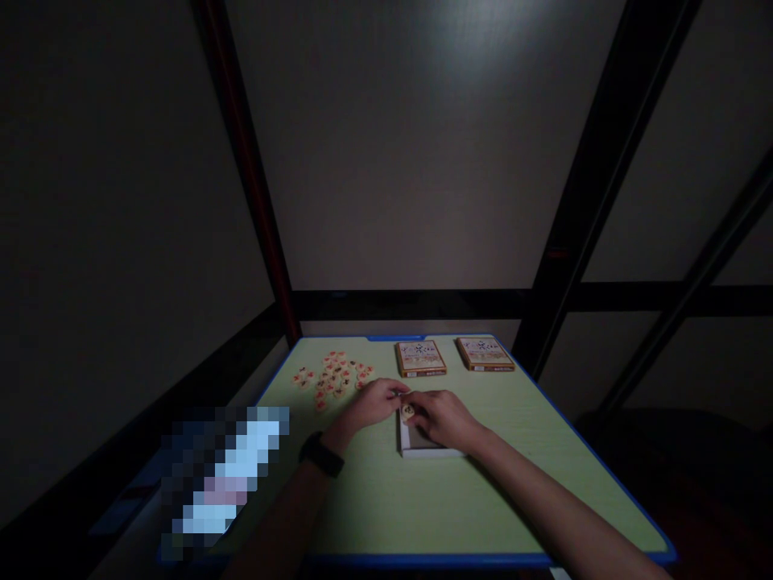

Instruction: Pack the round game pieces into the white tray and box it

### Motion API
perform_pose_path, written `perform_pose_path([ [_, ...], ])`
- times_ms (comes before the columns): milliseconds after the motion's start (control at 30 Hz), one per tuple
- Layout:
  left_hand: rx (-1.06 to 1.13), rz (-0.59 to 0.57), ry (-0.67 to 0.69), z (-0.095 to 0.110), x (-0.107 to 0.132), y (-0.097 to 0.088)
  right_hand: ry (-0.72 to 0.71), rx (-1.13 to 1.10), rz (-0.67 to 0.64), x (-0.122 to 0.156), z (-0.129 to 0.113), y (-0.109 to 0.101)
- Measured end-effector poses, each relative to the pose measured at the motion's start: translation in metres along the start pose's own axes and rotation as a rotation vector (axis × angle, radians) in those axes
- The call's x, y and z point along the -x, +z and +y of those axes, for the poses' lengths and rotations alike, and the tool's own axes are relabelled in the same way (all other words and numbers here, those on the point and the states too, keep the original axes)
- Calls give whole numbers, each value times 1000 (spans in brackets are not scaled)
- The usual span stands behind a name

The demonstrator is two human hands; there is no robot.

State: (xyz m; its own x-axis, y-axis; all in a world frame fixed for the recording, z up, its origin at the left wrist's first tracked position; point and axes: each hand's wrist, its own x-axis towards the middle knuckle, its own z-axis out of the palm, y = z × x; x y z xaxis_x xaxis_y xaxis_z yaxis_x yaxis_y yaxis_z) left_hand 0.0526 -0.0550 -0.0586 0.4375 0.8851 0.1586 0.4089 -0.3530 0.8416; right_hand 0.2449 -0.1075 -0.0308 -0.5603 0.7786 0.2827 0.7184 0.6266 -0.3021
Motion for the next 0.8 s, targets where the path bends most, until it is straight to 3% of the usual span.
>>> perform_pose_path([
  [267, -6, -5, -22, 2, 0, -1, -4, -14, 8, 0, 1, 1],
  [533, 20, 4, -37, 12, 2, -3, 67, -186, 71, 2, 1, -17],
  [800, -22, 99, -45, 5, 1, -2, 139, -68, 63, 0, 17, -23],
])
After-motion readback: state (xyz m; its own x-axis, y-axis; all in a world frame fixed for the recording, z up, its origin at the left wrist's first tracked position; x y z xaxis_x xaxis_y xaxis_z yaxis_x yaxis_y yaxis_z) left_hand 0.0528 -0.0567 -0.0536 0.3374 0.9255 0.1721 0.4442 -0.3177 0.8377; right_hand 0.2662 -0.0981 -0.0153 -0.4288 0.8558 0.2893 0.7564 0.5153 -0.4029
